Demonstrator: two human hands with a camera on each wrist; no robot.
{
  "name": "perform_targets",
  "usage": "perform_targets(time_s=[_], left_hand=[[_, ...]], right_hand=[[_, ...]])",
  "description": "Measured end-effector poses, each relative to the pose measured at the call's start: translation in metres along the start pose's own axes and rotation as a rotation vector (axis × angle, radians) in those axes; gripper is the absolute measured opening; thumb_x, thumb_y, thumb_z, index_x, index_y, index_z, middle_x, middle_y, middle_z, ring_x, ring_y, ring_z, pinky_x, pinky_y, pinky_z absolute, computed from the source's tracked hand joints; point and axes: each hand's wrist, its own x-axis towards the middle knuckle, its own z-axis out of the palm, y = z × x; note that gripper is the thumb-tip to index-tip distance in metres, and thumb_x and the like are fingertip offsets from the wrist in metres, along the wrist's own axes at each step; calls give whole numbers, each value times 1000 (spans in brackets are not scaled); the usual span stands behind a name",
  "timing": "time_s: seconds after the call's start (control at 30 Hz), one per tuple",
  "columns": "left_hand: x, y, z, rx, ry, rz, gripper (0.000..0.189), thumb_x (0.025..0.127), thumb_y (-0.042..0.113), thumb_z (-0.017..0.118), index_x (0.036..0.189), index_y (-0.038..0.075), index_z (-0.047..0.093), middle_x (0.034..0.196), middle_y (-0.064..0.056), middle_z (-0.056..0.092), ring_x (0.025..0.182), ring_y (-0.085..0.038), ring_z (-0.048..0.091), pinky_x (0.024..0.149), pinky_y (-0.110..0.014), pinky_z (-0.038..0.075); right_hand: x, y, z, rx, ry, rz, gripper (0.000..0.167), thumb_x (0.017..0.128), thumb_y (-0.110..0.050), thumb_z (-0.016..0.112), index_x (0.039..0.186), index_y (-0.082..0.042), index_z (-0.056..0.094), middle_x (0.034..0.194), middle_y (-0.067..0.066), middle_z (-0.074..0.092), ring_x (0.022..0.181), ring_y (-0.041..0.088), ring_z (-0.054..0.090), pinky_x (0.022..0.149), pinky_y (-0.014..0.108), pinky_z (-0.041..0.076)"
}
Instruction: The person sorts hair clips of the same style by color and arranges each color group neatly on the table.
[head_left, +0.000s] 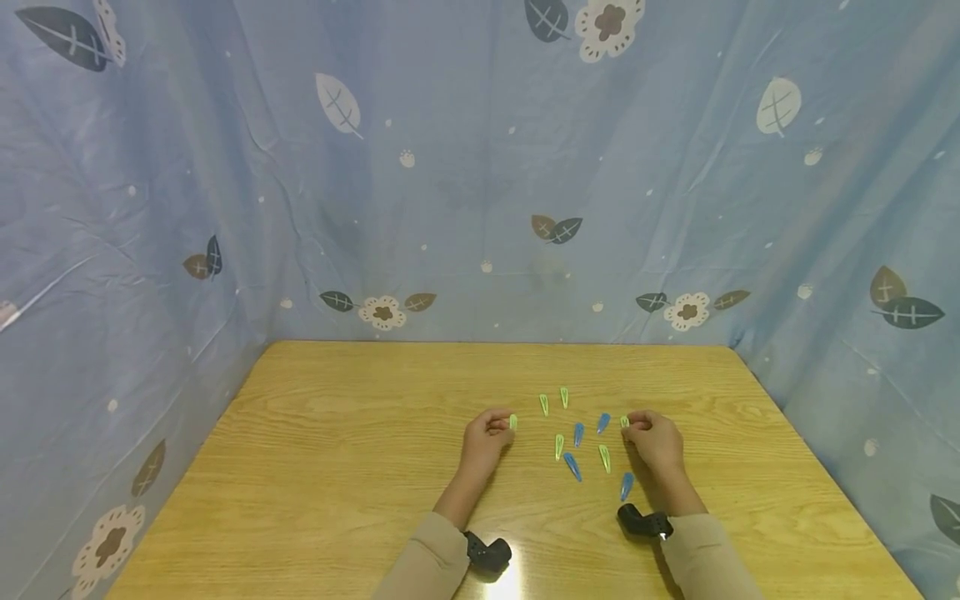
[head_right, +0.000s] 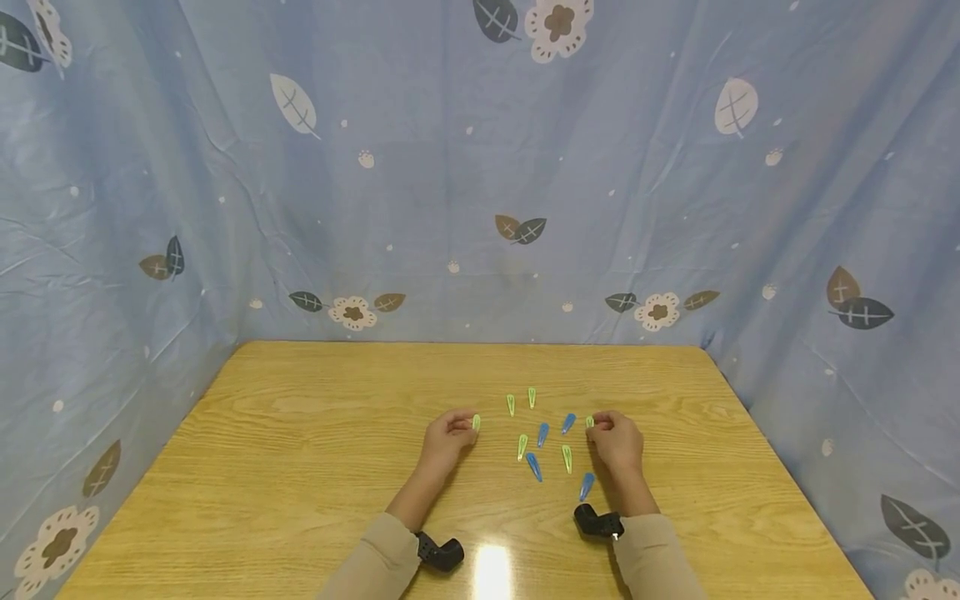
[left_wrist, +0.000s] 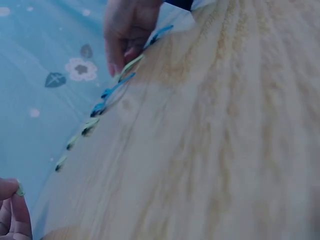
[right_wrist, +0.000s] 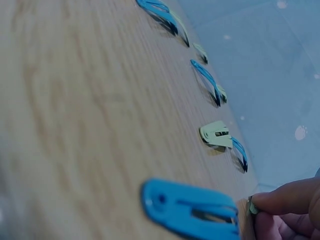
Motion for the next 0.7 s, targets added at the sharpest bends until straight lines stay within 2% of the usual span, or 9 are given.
perform_targets(time_s=[0.13, 0.37, 0.7], left_hand=[[-2, 2, -8, -49, -9, -16, 30, 82, -5, 63, 111, -7, 63, 91, -12, 59, 79, -15, 54, 67, -23, 47], [-5, 2, -19, -103, 25, -31, 29, 84, -3, 65, 114, -5, 62, 94, -10, 59, 81, -12, 56, 69, -20, 49], [-1, 1, -45, -46, 100, -1, 28, 86, -1, 65, 114, -5, 61, 96, -12, 59, 80, -15, 57, 70, -22, 50]], right_hand=[[0, 3, 2, 21, 21, 12, 30, 87, -9, 64, 112, 6, 63, 86, 8, 62, 77, 17, 52, 61, 23, 42], [-1, 5, 4, 71, 36, 20, 30, 87, -8, 63, 113, 6, 63, 87, 8, 62, 76, 15, 51, 59, 21, 42], [-3, 5, 3, 157, 18, 54, 32, 89, -9, 63, 117, 5, 61, 88, 5, 62, 78, 14, 50, 61, 20, 41]])
